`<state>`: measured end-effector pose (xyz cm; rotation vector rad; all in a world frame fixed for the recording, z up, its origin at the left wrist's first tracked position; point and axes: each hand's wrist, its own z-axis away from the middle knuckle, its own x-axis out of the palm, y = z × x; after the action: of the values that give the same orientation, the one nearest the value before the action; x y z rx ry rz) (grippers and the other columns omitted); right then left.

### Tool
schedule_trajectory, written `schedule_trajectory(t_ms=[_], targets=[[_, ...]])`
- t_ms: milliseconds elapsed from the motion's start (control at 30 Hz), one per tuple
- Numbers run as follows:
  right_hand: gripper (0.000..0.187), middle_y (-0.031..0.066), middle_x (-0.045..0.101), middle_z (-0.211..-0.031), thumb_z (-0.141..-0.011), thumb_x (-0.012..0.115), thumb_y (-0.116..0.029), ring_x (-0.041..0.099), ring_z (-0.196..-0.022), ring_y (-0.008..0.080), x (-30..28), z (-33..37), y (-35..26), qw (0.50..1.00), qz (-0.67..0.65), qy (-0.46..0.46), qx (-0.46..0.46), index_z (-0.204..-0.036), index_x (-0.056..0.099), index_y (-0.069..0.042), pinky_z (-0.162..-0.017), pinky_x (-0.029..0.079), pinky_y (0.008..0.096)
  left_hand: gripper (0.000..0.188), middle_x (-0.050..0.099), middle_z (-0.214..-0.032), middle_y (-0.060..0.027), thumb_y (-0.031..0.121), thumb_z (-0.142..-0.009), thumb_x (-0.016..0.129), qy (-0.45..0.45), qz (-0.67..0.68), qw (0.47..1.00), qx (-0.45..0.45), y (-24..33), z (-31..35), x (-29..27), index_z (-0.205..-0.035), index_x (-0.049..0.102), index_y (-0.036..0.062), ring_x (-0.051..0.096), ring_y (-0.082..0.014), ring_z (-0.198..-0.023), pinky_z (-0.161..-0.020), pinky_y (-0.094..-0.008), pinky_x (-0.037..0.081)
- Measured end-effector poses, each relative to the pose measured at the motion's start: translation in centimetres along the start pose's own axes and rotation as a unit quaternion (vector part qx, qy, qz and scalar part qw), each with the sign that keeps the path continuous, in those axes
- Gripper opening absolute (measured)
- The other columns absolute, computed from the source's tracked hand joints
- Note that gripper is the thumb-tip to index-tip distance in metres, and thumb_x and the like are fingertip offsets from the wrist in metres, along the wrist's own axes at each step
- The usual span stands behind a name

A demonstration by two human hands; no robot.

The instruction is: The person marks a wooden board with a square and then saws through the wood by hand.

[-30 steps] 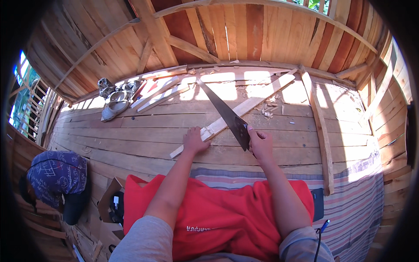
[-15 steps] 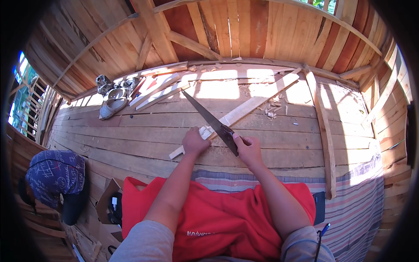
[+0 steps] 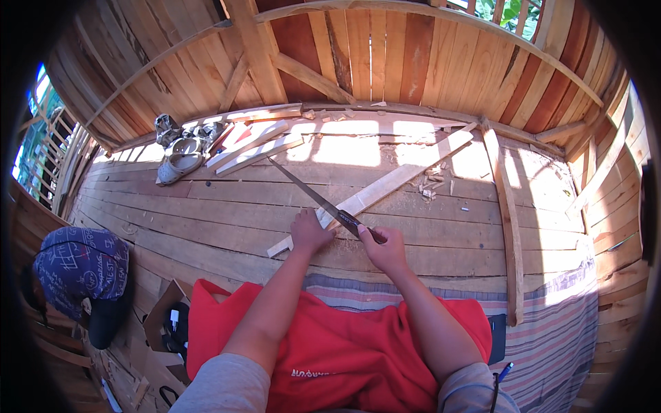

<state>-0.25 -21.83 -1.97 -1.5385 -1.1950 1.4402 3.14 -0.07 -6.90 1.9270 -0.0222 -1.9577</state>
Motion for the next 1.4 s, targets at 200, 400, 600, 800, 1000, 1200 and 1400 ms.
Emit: schedule_trajectory(t_ms=[200,400,600,800,1000,1200,1400], targets=[[0.049,0.0045,0.044,-0.05,-0.095,0.073,-0.031,0.039,-0.052,0.0086,-0.2,-0.3,0.0,1.0,-0.009,0.01,-0.022,-0.063,0.059,0.004,-0.047,0.031,0.0345,0.073,0.066,-0.112,-0.0199,0.048,-0.071,0.088,0.042,0.026,0.998,0.035,-0.4,0.5,0.5,-0.115,0.057,-0.0001,0.064,-0.0362,-0.109,-0.094,-0.0467,0.053],[0.051,0.0063,0.043,-0.05,-0.094,0.073,-0.031,0.038,-0.052,0.0096,-0.4,-0.5,-0.1,1.0,-0.018,0.007,-0.001,-0.061,0.056,0.004,-0.047,0.031,0.0358,0.073,0.067,-0.111,-0.0214,0.051,-0.071,0.087,0.036,0.033,0.998,0.029,0.1,0.6,0.0,-0.114,0.058,-0.001,0.065,-0.0371,-0.107,-0.092,-0.0469,0.054],[0.048,0.0086,0.045,-0.05,-0.094,0.073,-0.029,0.038,-0.051,0.0103,-0.5,-0.5,-0.4,1.0,-0.015,0.008,-0.011,-0.063,0.058,0.005,-0.047,0.032,0.0358,0.075,0.067,-0.106,-0.0199,0.052,-0.067,0.09,0.05,0.031,0.998,0.035,-0.3,0.3,1.1,-0.112,0.058,0.0007,0.066,-0.036,-0.104,-0.088,-0.0464,0.055],[0.048,0.0096,0.046,-0.05,-0.093,0.073,-0.028,0.038,-0.051,0.0106,-0.5,-0.6,-0.8,0.999,-0.029,0.012,-0.016,-0.063,0.058,0.006,-0.047,0.032,0.0362,0.078,0.069,-0.107,-0.0211,0.053,-0.067,0.09,0.043,0.04,0.998,0.025,0.2,0.4,0.6,-0.115,0.06,-0.0006,0.067,-0.0379,-0.105,-0.089,-0.0468,0.055],[0.047,0.0109,0.049,-0.051,-0.093,0.073,-0.028,0.04,-0.05,0.0113,-0.5,-0.8,-0.5,0.999,-0.005,0.012,-0.032,-0.063,0.059,0.006,-0.047,0.033,0.0365,0.079,0.069,-0.11,-0.0217,0.052,-0.067,0.09,0.055,0.039,0.998,0.015,0.5,0.6,0.4,-0.117,0.061,-0.0009,0.067,-0.0388,-0.107,-0.091,-0.047,0.054],[0.046,0.0106,0.051,-0.051,-0.093,0.073,-0.029,0.043,-0.051,0.0111,-0.9,-1.2,-1.0,0.999,-0.029,-0.005,-0.013,-0.065,0.062,0.006,-0.048,0.034,0.0361,0.077,0.068,-0.111,-0.02,0.053,-0.068,0.089,0.038,0.035,0.999,0.01,0.2,0.4,0.6,-0.117,0.061,0.0003,0.066,-0.0363,-0.108,-0.093,-0.0458,0.054],[0.046,0.0075,0.05,-0.051,-0.094,0.072,-0.029,0.043,-0.051,0.01,-1.9,-2.0,-1.2,1.0,-0.001,-0.01,-0.011,-0.066,0.062,0.006,-0.048,0.035,0.0356,0.076,0.068,-0.111,-0.0191,0.054,-0.068,0.089,0.029,0.028,0.999,0.01,1.0,0.3,0.0,-0.116,0.062,0.0007,0.066,-0.0351,-0.108,-0.092,-0.0456,0.055]])
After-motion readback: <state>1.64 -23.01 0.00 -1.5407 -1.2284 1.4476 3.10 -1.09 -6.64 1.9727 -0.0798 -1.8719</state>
